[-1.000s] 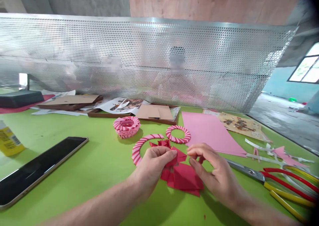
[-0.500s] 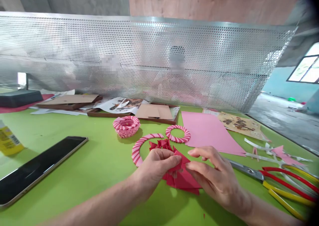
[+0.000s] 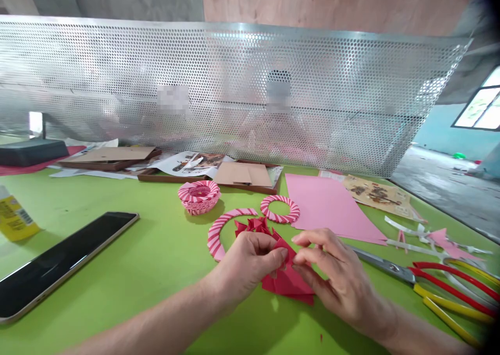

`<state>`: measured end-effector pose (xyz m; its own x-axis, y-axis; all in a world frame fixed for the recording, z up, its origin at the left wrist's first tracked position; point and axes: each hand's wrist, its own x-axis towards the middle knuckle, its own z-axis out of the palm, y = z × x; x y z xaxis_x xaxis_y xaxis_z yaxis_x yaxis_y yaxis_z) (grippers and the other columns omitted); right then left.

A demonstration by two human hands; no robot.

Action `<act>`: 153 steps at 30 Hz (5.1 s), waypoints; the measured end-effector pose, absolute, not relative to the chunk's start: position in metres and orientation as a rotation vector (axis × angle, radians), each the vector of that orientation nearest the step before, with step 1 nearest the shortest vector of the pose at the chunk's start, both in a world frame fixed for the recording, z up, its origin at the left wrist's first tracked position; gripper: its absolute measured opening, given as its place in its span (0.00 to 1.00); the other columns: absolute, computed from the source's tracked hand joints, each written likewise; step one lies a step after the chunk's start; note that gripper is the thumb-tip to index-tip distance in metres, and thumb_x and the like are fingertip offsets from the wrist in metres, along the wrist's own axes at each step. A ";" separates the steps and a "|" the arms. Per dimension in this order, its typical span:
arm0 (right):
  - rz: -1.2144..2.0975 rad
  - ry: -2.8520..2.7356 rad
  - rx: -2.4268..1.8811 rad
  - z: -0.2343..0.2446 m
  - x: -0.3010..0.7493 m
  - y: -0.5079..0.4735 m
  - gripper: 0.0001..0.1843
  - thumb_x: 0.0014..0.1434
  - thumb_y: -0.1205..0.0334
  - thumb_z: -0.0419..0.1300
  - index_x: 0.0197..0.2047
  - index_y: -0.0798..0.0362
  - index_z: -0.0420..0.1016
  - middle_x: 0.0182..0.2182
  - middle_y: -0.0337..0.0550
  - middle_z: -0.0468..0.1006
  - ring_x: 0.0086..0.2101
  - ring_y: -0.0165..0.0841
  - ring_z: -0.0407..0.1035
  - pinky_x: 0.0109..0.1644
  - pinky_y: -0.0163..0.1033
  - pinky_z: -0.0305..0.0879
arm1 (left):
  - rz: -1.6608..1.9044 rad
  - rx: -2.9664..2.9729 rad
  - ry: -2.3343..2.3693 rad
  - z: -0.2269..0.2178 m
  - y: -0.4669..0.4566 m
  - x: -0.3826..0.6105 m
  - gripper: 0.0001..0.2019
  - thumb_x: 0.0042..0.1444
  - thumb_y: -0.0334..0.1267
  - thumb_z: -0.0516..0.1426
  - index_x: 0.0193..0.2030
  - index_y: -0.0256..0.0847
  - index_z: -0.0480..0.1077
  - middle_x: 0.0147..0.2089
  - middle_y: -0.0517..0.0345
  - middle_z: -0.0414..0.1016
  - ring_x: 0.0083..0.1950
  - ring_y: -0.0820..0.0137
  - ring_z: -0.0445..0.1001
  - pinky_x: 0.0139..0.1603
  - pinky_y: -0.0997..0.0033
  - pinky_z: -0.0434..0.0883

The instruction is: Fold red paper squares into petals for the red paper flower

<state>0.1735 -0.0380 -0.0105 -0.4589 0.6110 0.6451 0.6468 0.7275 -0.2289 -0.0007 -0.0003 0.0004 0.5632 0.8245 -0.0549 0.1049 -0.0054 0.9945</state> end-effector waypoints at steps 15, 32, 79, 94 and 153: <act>0.833 -1.704 -1.229 -0.006 0.161 -0.036 0.05 0.54 0.62 0.56 0.33 0.54 0.66 0.34 0.40 0.68 0.32 0.29 0.64 0.30 0.31 0.60 | 0.718 1.785 0.828 0.001 -0.003 0.000 0.13 0.54 0.40 0.49 0.25 0.35 0.67 0.24 0.61 0.60 0.25 0.75 0.56 0.23 0.75 0.52; 1.087 -1.618 -1.146 -0.007 0.165 -0.035 0.13 0.49 0.57 0.61 0.22 0.57 0.66 0.17 0.33 0.62 0.19 0.23 0.54 0.21 0.28 0.51 | 0.667 1.626 0.778 0.001 -0.002 0.000 0.11 0.49 0.42 0.55 0.24 0.35 0.68 0.21 0.63 0.60 0.23 0.76 0.57 0.23 0.77 0.53; 0.964 -1.716 -1.136 -0.012 0.160 -0.043 0.12 0.60 0.57 0.48 0.27 0.54 0.60 0.20 0.33 0.55 0.23 0.26 0.50 0.23 0.31 0.48 | 0.710 1.802 0.832 0.000 -0.011 0.003 0.14 0.56 0.40 0.46 0.24 0.36 0.60 0.21 0.63 0.54 0.23 0.76 0.51 0.22 0.75 0.50; 0.984 -1.693 -1.181 -0.002 0.158 -0.044 0.11 0.59 0.61 0.48 0.26 0.54 0.58 0.20 0.32 0.53 0.22 0.26 0.48 0.23 0.32 0.47 | 0.789 1.483 0.837 0.000 -0.006 0.005 0.10 0.48 0.39 0.55 0.26 0.32 0.67 0.24 0.58 0.65 0.26 0.74 0.60 0.26 0.74 0.57; -0.358 -2.104 -0.959 -0.011 0.162 -0.040 0.05 0.52 0.67 0.58 0.34 0.51 0.70 0.41 0.45 0.67 0.44 0.39 0.59 0.47 0.45 0.58 | 0.794 1.336 0.849 -0.002 -0.008 0.005 0.15 0.50 0.41 0.54 0.17 0.36 0.61 0.16 0.65 0.60 0.20 0.78 0.55 0.22 0.76 0.52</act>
<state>0.1624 -0.0402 -0.0114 -0.4108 0.5150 0.7523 0.7346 0.6757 -0.0614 0.0051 -0.0079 -0.0019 0.4834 0.8731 -0.0639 -0.0061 0.0763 0.9971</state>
